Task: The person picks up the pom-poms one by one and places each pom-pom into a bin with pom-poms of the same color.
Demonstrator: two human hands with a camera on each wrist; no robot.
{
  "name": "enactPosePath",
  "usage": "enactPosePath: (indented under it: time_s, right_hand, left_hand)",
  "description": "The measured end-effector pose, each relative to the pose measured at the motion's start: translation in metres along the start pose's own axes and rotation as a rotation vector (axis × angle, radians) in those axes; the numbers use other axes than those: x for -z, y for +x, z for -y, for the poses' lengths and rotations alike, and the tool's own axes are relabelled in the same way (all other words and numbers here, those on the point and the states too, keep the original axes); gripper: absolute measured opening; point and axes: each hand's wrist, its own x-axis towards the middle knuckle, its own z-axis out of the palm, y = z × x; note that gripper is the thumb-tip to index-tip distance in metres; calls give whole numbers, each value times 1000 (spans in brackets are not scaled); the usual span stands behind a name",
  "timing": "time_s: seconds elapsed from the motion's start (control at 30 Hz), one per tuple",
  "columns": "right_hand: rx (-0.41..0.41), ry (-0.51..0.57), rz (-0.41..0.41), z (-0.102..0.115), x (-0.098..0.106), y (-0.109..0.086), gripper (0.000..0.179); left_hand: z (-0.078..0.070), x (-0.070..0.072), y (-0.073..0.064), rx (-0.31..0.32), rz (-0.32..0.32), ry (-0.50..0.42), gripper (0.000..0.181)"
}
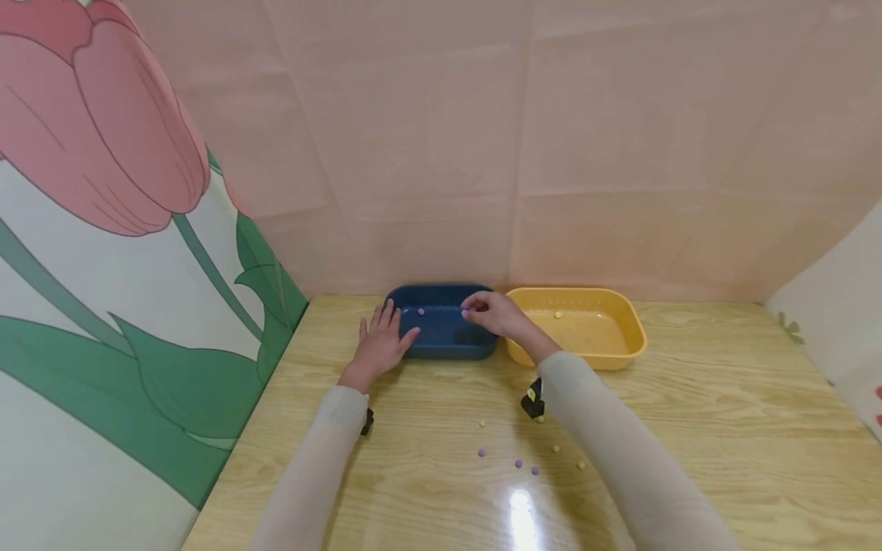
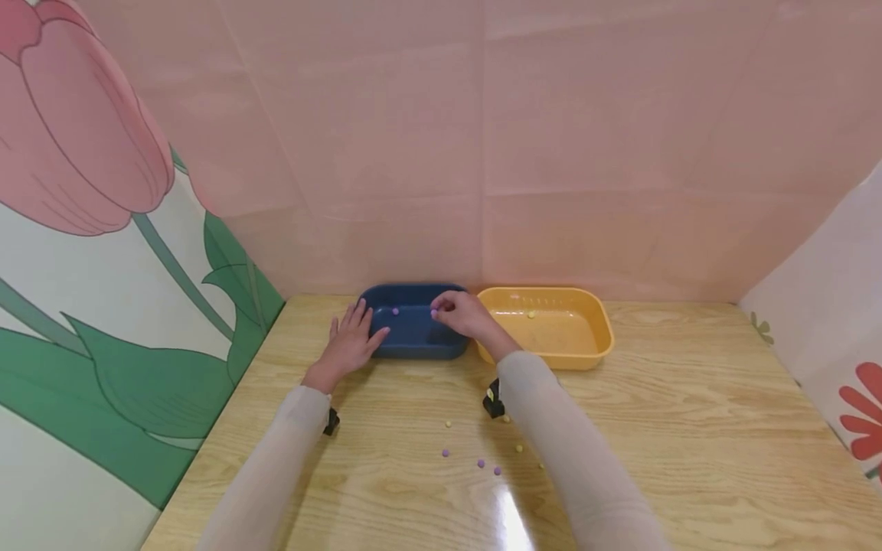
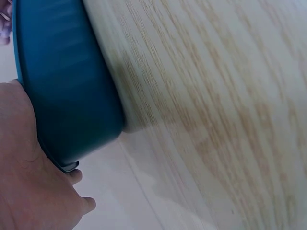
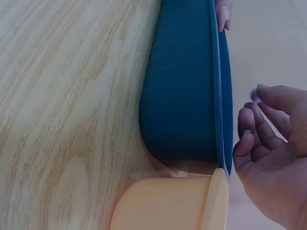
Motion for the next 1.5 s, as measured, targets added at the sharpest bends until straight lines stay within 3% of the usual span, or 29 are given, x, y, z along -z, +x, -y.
enactPosePath:
  time_s: [0.43,0.8,1.23,1.5]
  right_hand:
    - [22,-15,-12,-1,7,-7,26]
    - [81,-7,12,4,15,-24,26]
    - [154,-18,33,1,18,-57,24]
    - [129,13,65,5,16,-84,23]
  left_hand:
    - [1,0,0,0,22,-8,84]
    - [-1,2,-2,-5,11,-3,83]
    - [0,0,-2,4,2,10,81]
    - [-1,2,-4,-4,5,-1,81]
